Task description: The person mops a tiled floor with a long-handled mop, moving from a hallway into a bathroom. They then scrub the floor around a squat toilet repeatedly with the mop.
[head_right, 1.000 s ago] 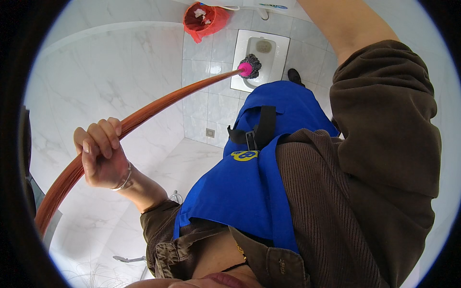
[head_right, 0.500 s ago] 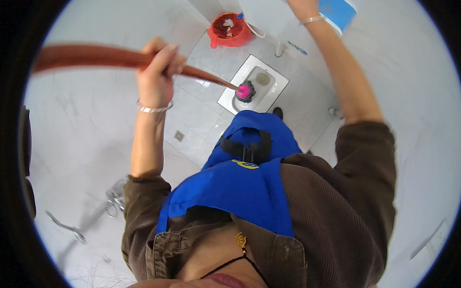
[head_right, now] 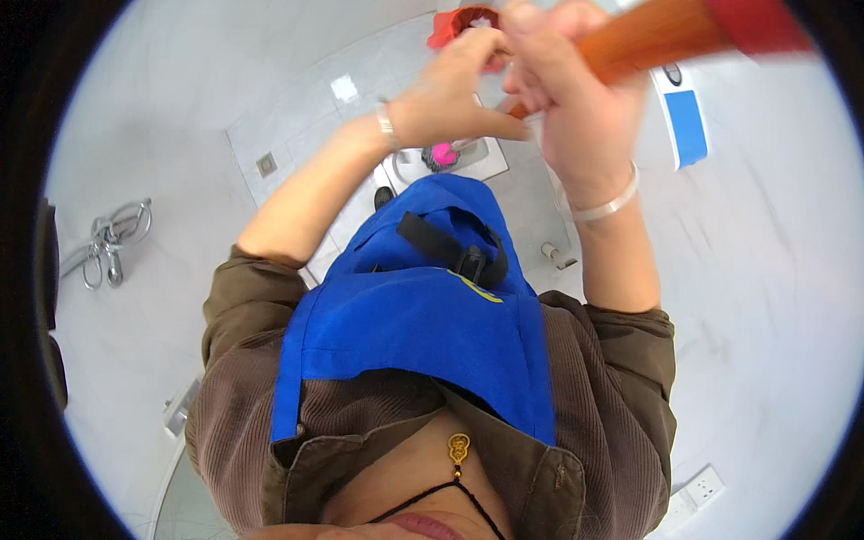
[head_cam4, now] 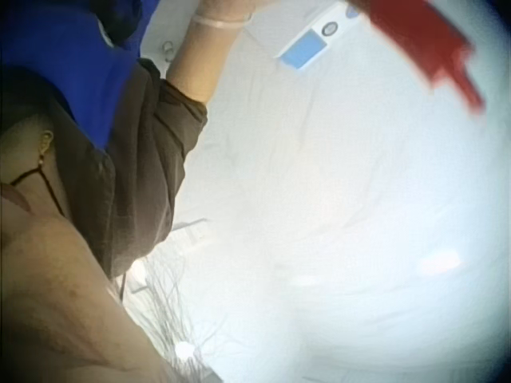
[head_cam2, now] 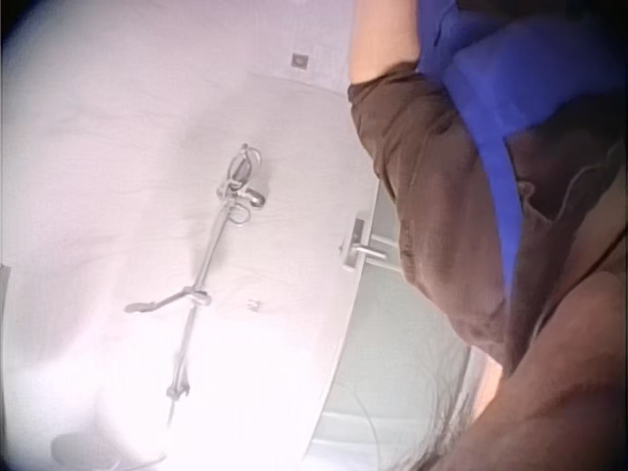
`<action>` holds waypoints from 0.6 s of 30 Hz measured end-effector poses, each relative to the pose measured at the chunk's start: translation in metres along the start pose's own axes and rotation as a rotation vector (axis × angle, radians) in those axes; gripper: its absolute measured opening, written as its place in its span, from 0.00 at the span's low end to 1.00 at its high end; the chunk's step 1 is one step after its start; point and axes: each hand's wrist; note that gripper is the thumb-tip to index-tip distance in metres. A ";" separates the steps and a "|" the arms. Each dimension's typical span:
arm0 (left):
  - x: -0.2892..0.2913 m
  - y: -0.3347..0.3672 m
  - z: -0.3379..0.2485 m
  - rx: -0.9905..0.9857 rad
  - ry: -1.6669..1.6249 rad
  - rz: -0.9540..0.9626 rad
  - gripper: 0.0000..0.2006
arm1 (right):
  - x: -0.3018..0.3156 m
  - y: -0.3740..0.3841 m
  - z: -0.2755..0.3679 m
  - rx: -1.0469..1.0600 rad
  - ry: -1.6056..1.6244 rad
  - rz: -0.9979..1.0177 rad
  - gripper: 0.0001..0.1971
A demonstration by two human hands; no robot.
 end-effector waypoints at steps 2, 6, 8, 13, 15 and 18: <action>0.040 -0.045 0.047 0.203 -0.026 0.037 0.27 | -0.008 0.003 0.004 0.113 -0.030 0.012 0.11; 0.104 -0.231 0.157 0.627 0.346 0.090 0.19 | -0.026 0.009 0.020 0.180 -0.003 -0.032 0.18; 0.110 -0.352 0.197 0.951 0.486 0.251 0.17 | -0.026 0.003 0.017 0.135 -0.071 0.001 0.17; 0.088 -0.598 0.184 1.978 -0.092 0.134 0.09 | 0.015 -0.016 0.015 0.121 -0.406 0.031 0.21; 0.084 -0.642 0.160 2.290 -0.283 -0.256 0.06 | 0.021 -0.013 0.021 -0.001 -0.085 0.240 0.21; 0.078 -0.647 0.148 2.243 -0.227 -0.293 0.04 | -0.010 -0.004 0.008 -0.022 0.199 0.161 0.20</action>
Point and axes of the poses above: each hand's wrist, its own y-axis towards the middle knuckle, its own x-axis out of the back of the hand, z = x × y, and after that the axes turned 4 degrees about x, right-handed
